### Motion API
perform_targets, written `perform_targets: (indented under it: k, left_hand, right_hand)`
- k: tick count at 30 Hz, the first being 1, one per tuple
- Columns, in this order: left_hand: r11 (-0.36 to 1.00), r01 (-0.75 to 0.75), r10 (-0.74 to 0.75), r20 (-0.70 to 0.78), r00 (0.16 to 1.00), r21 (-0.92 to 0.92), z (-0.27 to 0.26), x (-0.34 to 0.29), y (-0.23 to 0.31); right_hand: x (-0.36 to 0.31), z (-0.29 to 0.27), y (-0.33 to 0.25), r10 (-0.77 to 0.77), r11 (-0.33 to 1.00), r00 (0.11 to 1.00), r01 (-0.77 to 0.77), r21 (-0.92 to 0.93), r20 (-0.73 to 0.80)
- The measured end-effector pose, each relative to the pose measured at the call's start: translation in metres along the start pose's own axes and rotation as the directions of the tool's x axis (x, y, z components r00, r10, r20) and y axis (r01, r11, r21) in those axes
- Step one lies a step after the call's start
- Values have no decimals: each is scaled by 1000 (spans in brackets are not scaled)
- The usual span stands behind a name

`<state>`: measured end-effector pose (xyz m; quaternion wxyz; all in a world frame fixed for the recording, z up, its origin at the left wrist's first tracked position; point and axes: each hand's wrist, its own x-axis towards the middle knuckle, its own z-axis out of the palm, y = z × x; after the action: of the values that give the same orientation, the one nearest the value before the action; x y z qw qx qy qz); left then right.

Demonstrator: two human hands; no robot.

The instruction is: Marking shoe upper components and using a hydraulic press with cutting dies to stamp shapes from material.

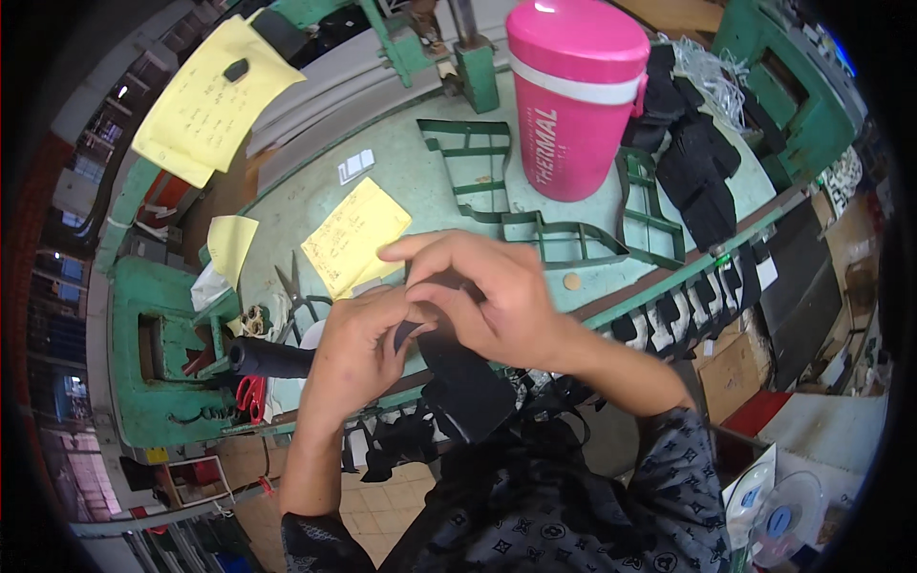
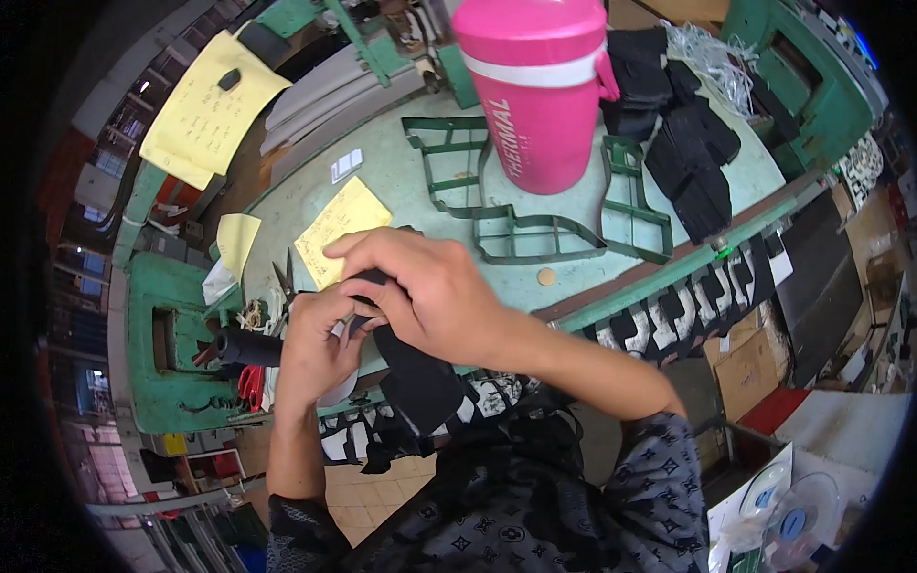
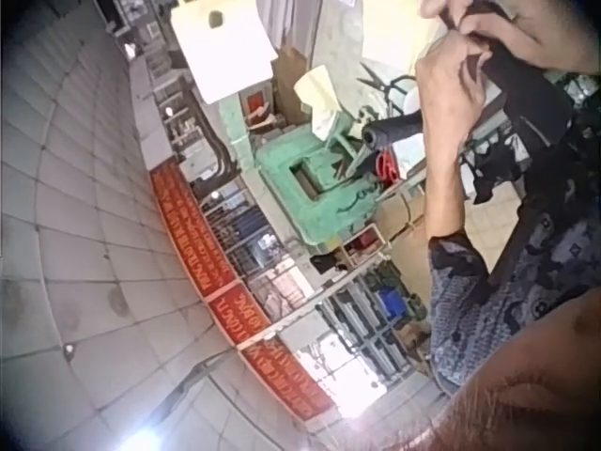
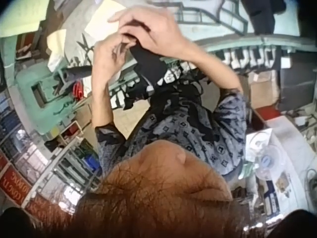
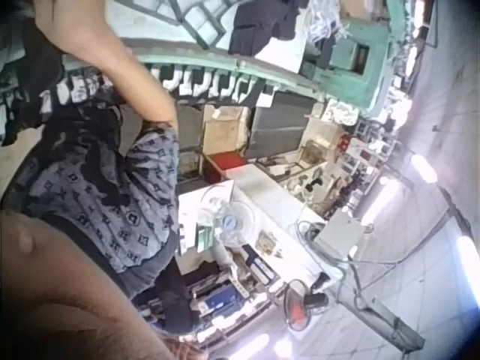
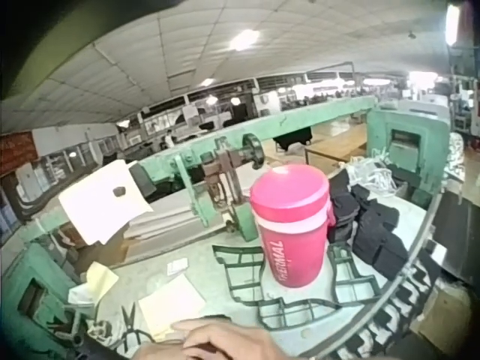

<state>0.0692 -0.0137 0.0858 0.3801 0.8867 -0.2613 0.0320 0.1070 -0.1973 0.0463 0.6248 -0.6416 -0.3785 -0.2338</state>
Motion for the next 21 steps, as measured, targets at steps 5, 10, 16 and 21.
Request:
perform_targets:
  k: [5,10,16,21]
  left_hand:
    - [999,-40,29,-285,958,-33,20,-22,-12]
    - [981,-149,193,-598,778,123,43,-39,-21]
    - [887,-286,-100,-755,648,-363,61,-51,-29]
    - [552,-387,-203,-569,797,-739,57,-44,-44]
  right_hand:
    - [-15,32,3,395,717,919,-306,627,-3]
    - [-12,34,-2,410,801,910,-393,451,64]
    - [-7,24,-3,440,833,875,-482,273,202]
    - [0,24,-2,407,822,882,-467,324,239]
